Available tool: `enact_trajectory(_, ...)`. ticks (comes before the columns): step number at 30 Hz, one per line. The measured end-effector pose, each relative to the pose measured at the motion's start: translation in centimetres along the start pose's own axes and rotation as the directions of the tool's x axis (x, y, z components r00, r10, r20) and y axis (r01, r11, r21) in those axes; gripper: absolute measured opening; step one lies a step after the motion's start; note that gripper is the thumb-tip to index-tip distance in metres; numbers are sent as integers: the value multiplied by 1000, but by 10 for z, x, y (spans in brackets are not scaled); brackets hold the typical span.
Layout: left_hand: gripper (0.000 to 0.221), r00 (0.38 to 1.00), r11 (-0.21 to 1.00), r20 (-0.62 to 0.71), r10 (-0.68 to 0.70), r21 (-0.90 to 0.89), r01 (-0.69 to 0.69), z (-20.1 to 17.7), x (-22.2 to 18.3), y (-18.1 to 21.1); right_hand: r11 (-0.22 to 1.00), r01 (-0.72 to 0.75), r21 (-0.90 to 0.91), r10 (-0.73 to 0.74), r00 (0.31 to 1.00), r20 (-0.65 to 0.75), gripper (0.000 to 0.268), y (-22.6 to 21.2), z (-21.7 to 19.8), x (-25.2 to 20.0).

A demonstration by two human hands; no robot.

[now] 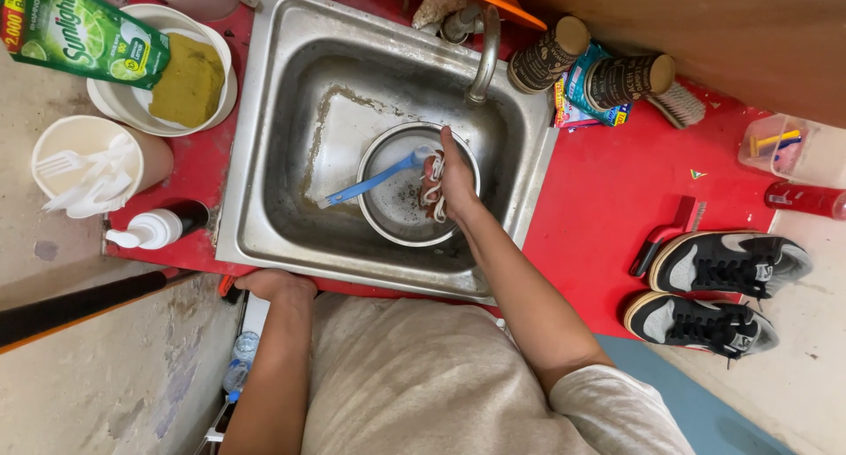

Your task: The person is washing a pair of shoelaces in a small metal bowl inside a sink, using a toothbrush to scrub them with soap and water.

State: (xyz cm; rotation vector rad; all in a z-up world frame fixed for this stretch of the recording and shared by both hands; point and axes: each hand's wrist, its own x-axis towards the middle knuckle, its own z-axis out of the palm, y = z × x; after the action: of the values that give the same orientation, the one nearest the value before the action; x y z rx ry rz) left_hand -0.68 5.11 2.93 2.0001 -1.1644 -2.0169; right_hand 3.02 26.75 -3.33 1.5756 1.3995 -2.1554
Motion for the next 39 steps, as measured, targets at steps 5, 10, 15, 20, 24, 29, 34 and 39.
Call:
enact_trajectory(5,97,999,999,-27,24,36,-23,1,5,0,721,404,-563,-314,915,254,33,66,-34,57)
enact_trajectory(10,93,997,998,-49,61,11,-60,9,4,-1,54,478,-876,-455,793,405,34,69,-32,42)
enact_trajectory(15,93,992,988,-126,26,-147,-44,21,-2,2,-117,227,-967,-268,930,251,97,72,-10,30)
enact_trajectory(20,85,995,999,-99,24,-29,-27,32,-36,13,-237,175,-956,-60,979,194,87,93,6,50)
enact_trajectory(24,93,996,999,-93,14,-40,-18,27,-14,5,32,348,-937,31,936,349,78,95,-14,58)
enact_trajectory(29,94,996,999,-87,37,15,-36,17,-6,0,518,240,-821,-43,966,255,38,26,0,10)
enact_trajectory(34,89,999,996,-13,49,-77,-50,8,23,-7,966,-35,-256,86,978,191,52,34,-27,31)
enact_trajectory(39,93,995,997,-83,51,-57,-56,13,9,-4,913,-235,334,96,918,384,41,22,-40,32)
